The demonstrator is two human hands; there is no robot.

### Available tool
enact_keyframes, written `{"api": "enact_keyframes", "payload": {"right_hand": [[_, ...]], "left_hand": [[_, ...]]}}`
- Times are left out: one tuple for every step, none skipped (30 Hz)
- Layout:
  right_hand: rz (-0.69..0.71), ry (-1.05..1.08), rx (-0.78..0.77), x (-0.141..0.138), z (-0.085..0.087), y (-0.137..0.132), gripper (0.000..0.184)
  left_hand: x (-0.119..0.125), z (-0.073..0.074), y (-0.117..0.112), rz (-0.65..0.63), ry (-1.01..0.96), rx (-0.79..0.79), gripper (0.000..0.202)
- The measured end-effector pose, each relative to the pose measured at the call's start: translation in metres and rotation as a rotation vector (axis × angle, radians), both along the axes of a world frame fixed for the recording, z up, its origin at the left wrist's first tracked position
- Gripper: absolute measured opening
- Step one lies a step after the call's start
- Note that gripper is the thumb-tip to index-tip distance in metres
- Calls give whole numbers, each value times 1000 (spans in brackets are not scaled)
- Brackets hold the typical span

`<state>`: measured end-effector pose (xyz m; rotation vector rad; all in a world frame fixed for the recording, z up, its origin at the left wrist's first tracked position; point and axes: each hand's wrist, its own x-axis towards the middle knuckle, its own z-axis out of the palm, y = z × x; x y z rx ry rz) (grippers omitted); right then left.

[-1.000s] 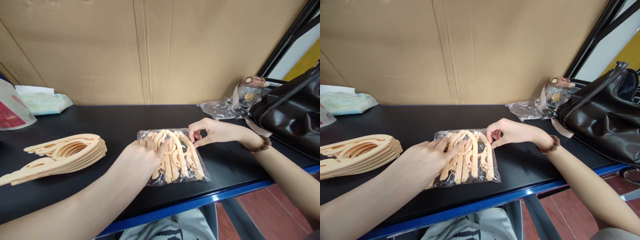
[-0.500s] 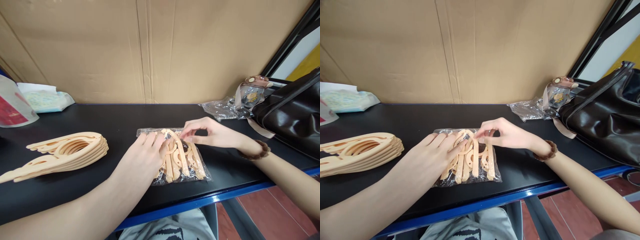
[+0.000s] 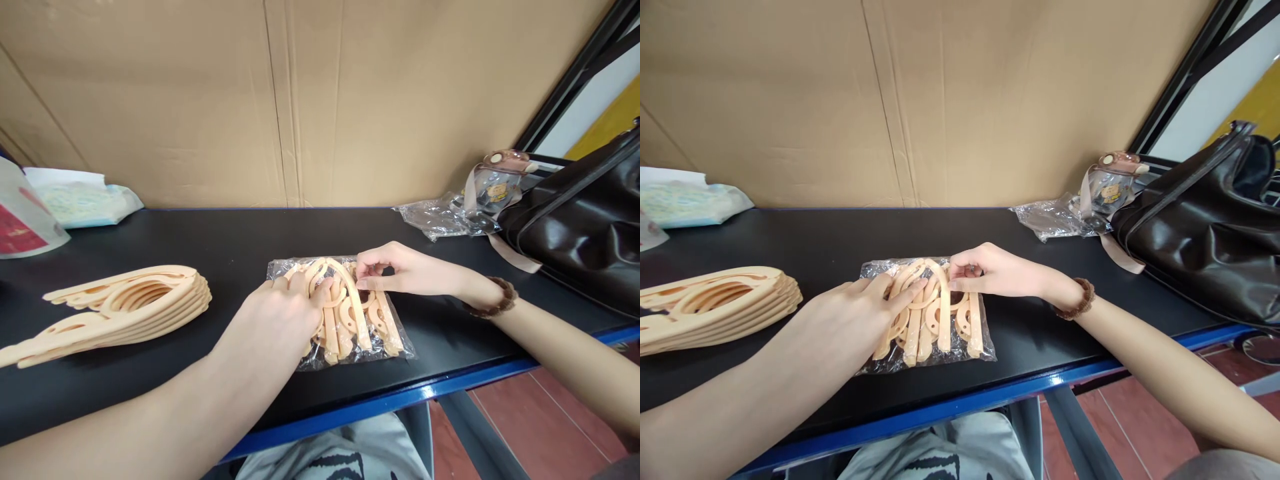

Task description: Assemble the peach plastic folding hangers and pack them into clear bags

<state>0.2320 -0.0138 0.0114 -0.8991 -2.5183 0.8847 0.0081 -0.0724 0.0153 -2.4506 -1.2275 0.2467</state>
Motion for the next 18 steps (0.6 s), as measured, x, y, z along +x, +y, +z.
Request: {"api": "enact_keyframes", "payload": {"right_hand": [[2,-11,14,-1,0,0,29],[0,-22,25,-1,-1,1,28],[-9,-25,27,-2,-1,1,28],[-26,-20,24,-2,-2,2,28],[-48,-3,13,-2,-2,2,28],[-67,23,-9,-2,-3,3,28],[-73,52,-46,-1,-3,4,28],[-66,76,-93,0,-4,5,28],[-51,93,-143,1,-4,5,28],[-32,105,-191,2,-4,5,28],[-18,116,-236,3,-3,4,27],[-19,131,-274,4,-3,3,26],[-34,152,-301,5,-2,2,26],[-59,180,-319,6,0,1,25],[-86,209,-328,6,1,0,25],[-111,237,-325,7,3,-1,25],[-135,265,-308,8,5,-2,25],[-155,289,-281,9,6,-2,25]], "left_hand": [[0,1,0,1,-8,-15,63],[0,1,1,2,-23,-35,64],[-1,1,4,-6,-45,-54,62],[-3,-1,9,-22,-79,-70,59],[-6,-3,15,-41,-126,-79,56],[-10,-7,23,-61,-182,-81,53],[-13,-11,32,-65,-245,-69,51],[-16,-15,40,-52,-306,-57,51],[-19,-19,47,-19,-344,-35,52],[-21,-21,52,9,-373,2,54],[-21,-23,54,6,-396,28,54],[-20,-23,53,-25,-417,51,54],[-18,-22,49,-86,-435,63,53],[-14,-20,42,-169,-446,68,52],[-10,-18,35,-255,-444,70,52],[-6,-16,27,-332,-420,78,50],[-3,-15,20,-386,-381,93,45],[-1,-14,16,-423,-336,110,38]]}}
